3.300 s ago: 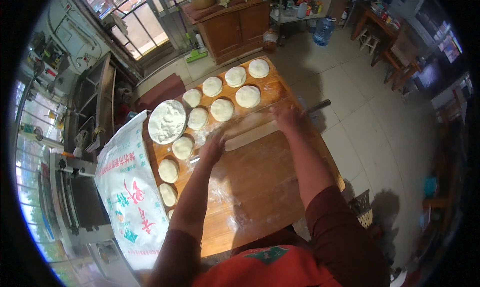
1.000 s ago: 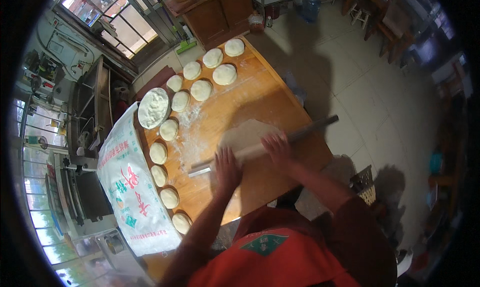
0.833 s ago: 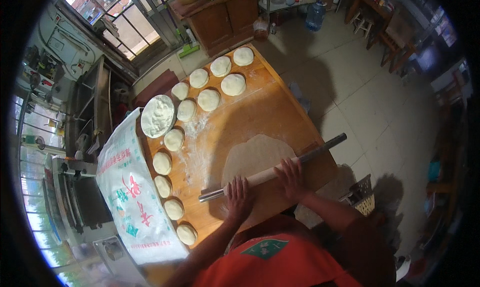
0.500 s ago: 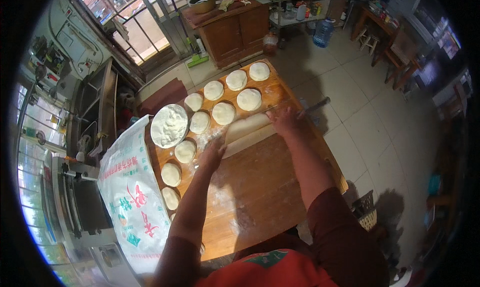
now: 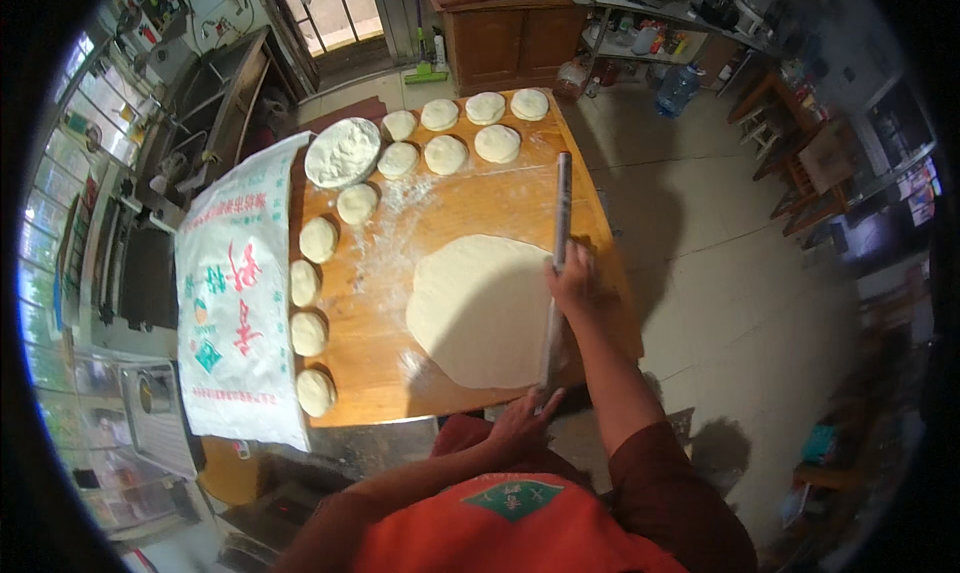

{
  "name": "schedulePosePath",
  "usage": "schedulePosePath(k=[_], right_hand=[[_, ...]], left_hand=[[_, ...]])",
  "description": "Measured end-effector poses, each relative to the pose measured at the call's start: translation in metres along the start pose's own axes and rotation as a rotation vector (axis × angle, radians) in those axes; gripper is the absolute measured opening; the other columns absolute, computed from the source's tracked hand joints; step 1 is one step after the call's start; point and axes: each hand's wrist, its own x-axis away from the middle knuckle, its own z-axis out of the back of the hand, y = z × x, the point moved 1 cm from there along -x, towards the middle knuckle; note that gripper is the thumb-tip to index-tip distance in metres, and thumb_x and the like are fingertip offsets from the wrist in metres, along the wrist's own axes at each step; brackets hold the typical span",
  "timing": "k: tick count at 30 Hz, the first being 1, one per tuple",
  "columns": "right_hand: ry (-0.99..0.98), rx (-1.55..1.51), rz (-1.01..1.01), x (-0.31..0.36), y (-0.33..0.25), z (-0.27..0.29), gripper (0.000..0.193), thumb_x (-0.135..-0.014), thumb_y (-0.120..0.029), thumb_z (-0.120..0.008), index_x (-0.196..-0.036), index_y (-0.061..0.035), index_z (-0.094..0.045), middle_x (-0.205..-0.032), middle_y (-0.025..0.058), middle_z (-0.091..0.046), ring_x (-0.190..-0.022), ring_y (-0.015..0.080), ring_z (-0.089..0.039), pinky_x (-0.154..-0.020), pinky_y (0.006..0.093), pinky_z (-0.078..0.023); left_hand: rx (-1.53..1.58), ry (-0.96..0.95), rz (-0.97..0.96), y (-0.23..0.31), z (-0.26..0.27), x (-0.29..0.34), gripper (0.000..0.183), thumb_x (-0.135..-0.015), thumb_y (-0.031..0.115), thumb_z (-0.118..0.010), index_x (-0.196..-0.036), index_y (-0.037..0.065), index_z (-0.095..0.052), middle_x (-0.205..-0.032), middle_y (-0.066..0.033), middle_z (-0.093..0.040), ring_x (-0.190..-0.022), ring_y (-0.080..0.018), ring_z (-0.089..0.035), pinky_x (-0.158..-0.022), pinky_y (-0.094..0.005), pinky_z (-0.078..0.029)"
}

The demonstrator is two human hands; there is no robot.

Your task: The person rolls dough balls into thin round sheets on a floured wooden table using a rolling pin. They place the rolled sheets onto a hot griddle, flip them with a wooden spatula, and brush the griddle surface with oil. The person repeats the rolling and cooking steps for multiple dough pieces.

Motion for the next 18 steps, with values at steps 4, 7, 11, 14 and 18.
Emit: schedulePosePath(k=[4, 7, 11, 14, 18], right_hand=[[-0.14, 0.201, -0.341, 0.044, 0.065, 0.065, 0.048, -0.091, -0.027, -0.067, -0.129, 0.0011, -0.055, -0.129, 0.0265, -0.053, -0.119, 0.0423, -0.052, -0.102, 0.0518, -0.043], [-0.083, 0.227, -0.235, 0.064, 0.066, 0.078, 0.043, -0.093, -0.021, -0.062, -0.129, 0.0015, -0.055, -0.125, 0.0256, -0.054, -0.116, 0.043, -0.054, -0.098, 0.052, -0.046], [-0.411, 0.063, 0.024, 0.107, 0.019, 0.054, 0.051, -0.087, -0.016, -0.063, -0.135, -0.002, -0.054, -0.121, 0.0234, -0.055, -0.117, 0.0411, -0.054, -0.096, 0.0515, -0.047], [-0.518, 0.123, 0.31, 0.14, -0.01, 0.054, 0.055, -0.089, -0.021, -0.063, -0.142, -0.009, -0.052, -0.131, 0.0197, -0.054, -0.123, 0.0377, -0.053, -0.101, 0.0509, -0.044], [-0.26, 0.338, 0.376, 0.127, -0.009, 0.074, 0.056, -0.093, -0.035, -0.06, -0.144, -0.0136, -0.052, -0.149, 0.0157, -0.046, -0.135, 0.037, -0.045, -0.107, 0.0588, -0.037]], left_hand=[[0.231, -0.107, -0.107, 0.035, -0.021, -0.051, 0.07, -0.087, 0.02, -0.067, -0.15, 0.006, -0.04, -0.146, -0.0277, -0.044, -0.134, -0.042, -0.045, -0.112, -0.0484, -0.039], [0.278, -0.062, 0.145, 0.007, 0.0, -0.066, 0.063, -0.089, 0.02, -0.068, -0.146, 0.003, -0.045, -0.149, -0.0262, -0.043, -0.139, -0.0405, -0.04, -0.117, -0.0472, -0.035], [0.081, 0.383, 0.297, -0.077, 0.068, -0.049, 0.065, -0.091, 0.02, -0.067, -0.148, 0.003, -0.041, -0.15, -0.0249, -0.043, -0.14, -0.0422, -0.039, -0.12, -0.0495, -0.027], [-0.231, 0.374, 0.324, -0.134, 0.117, -0.01, 0.066, -0.094, 0.028, -0.063, -0.151, 0.005, -0.038, -0.156, -0.0198, -0.039, -0.15, -0.0363, -0.027, -0.124, -0.0544, -0.012], [-0.371, 0.182, 0.563, -0.184, 0.15, 0.014, 0.073, -0.088, 0.027, -0.066, -0.15, 0.004, -0.038, -0.157, -0.0183, -0.038, -0.149, -0.0344, -0.03, -0.123, -0.0517, -0.017]])
